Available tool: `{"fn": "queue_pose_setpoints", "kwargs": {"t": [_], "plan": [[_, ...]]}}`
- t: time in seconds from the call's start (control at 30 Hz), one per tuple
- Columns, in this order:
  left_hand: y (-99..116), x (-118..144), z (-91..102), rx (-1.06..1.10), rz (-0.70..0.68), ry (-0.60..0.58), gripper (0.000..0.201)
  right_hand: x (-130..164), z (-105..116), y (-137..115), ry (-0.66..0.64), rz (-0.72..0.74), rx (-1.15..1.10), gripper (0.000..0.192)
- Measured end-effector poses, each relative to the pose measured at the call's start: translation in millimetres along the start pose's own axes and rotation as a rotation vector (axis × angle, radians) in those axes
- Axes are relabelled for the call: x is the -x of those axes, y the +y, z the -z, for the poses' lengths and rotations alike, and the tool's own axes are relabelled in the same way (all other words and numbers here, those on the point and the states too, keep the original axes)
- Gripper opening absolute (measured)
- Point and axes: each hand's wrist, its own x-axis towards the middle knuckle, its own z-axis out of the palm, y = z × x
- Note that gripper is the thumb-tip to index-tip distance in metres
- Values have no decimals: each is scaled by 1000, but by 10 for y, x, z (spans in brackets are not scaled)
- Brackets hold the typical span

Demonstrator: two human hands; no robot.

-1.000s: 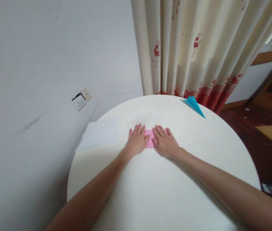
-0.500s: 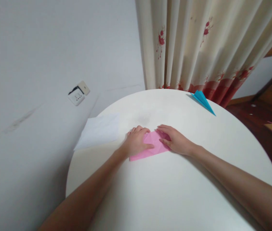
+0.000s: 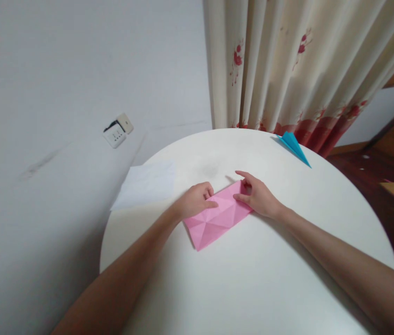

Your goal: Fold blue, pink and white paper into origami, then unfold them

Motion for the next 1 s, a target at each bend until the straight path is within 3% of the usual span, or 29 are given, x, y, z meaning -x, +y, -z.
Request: {"fn": "queue_pose_setpoints", "kwargs": {"t": [0.07,0.17,0.23,0.3,0.6,1.0], "plan": [[-4,-39,-4,158,-25,31,21,-21,11,-16,15,-121,-218,69],[-12,-95,-9,267,-47,182,27,-53,44,-39,41,-278,-535,56],[-18,-115,-7,312,-44,277,33,-67,61,-47,58,-317,-610,35],[-16,-119,-2,372,-43,312,35,-72,65,-48,66,-314,-604,28],[52,-67,41,591,2,214,41,-56,56,-34,64,-240,-768,19],[71,-49,101,466,-19,264,22,-38,124,-46,47,-235,-927,19]]}}
